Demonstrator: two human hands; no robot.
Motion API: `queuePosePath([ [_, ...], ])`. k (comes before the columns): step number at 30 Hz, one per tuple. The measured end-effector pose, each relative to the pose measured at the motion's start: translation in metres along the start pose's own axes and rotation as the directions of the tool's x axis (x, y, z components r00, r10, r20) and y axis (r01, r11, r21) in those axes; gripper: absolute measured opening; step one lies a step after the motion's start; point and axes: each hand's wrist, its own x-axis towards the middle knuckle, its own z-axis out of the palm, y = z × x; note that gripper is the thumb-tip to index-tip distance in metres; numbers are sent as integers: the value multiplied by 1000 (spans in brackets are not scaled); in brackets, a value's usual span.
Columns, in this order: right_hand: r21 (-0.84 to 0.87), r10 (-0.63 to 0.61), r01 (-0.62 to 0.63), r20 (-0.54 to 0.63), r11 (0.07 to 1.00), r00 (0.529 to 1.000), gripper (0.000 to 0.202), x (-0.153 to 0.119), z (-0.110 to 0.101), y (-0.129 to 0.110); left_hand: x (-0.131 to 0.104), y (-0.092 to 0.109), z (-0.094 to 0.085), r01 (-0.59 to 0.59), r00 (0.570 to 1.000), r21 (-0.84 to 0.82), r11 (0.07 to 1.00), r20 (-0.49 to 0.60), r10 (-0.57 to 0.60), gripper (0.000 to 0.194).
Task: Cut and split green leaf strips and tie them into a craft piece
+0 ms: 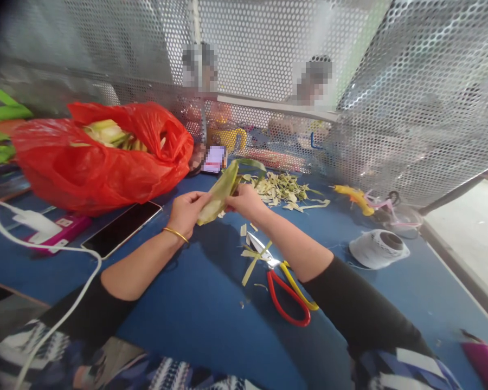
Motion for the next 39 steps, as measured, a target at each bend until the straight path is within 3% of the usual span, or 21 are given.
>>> queuePosePath([
  [2, -123, -20, 21, 8, 992, 1000, 11, 6, -3, 0, 13, -1, -7, -106, 988, 93, 990, -100, 115, 9],
  [4, -378, -107, 111, 31, 919, 994, 12, 11, -5, 1, 28, -3, -15, -99, 973, 157, 983, -191, 128, 11],
  [5, -529, -173, 186, 74, 828, 982, 17, 14, -4, 2, 34, -5, -18, -79, 967, 177, 981, -223, 118, 12],
  [7, -758, -278, 351, 230, 550, 933, 29, 19, 0, 5, 44, -10, -24, -54, 961, 225, 973, -252, 111, 12],
  [9, -829, -279, 486, 414, 276, 866, 35, 24, 7, 8, 49, -16, -27, -38, 968, 290, 956, -228, 108, 13],
  [11, -820, -218, 564, 536, 97, 816, 32, 27, 16, 12, 50, -20, -27, -22, 979, 362, 932, -183, 94, 15],
  [15, -799, -148, 599, 600, -56, 786, 29, 24, 24, 15, 48, -24, -25, -14, 990, 430, 903, -120, 73, 14],
  [17, -805, -142, 591, 593, -62, 793, 31, 19, 22, 14, 47, -25, -24, -20, 994, 457, 889, -91, 69, 13],
  [19, -833, -140, 554, 550, -9, 824, 32, 14, 15, 12, 47, -26, -23, -29, 996, 486, 873, -55, 64, 13],
  [24, -890, -261, 384, 321, 246, 910, 29, 9, -12, 8, 36, -20, -18, -71, 997, 577, 814, 58, 46, 10],
  [26, -880, -380, 340, 205, 332, 902, 27, 8, -23, 9, 26, -17, -15, -184, 982, 663, 726, 99, 158, 17],
  [28, -863, -482, 344, 138, 371, 865, 26, 6, -31, 10, 16, -14, -11, -369, 912, 702, 609, 145, 385, 24],
  [31, -852, -511, 403, 196, 334, 837, 27, -1, -36, 13, 10, -7, -8, -511, 839, 623, 592, 211, 502, 19],
  [34, -850, -394, 464, 349, 249, 850, 32, -12, -33, 20, 21, 11, -15, -558, 781, 588, 586, 134, 610, 19],
  [36, -845, -345, 482, 392, 232, 853, 33, -20, -33, 24, 37, 31, -26, -528, 741, 637, 561, 22, 672, 23],
  [39, -838, -398, 472, 347, 276, 849, 29, -34, -37, 29, 70, 61, -52, -390, 745, 793, 468, -27, 667, 26],
])
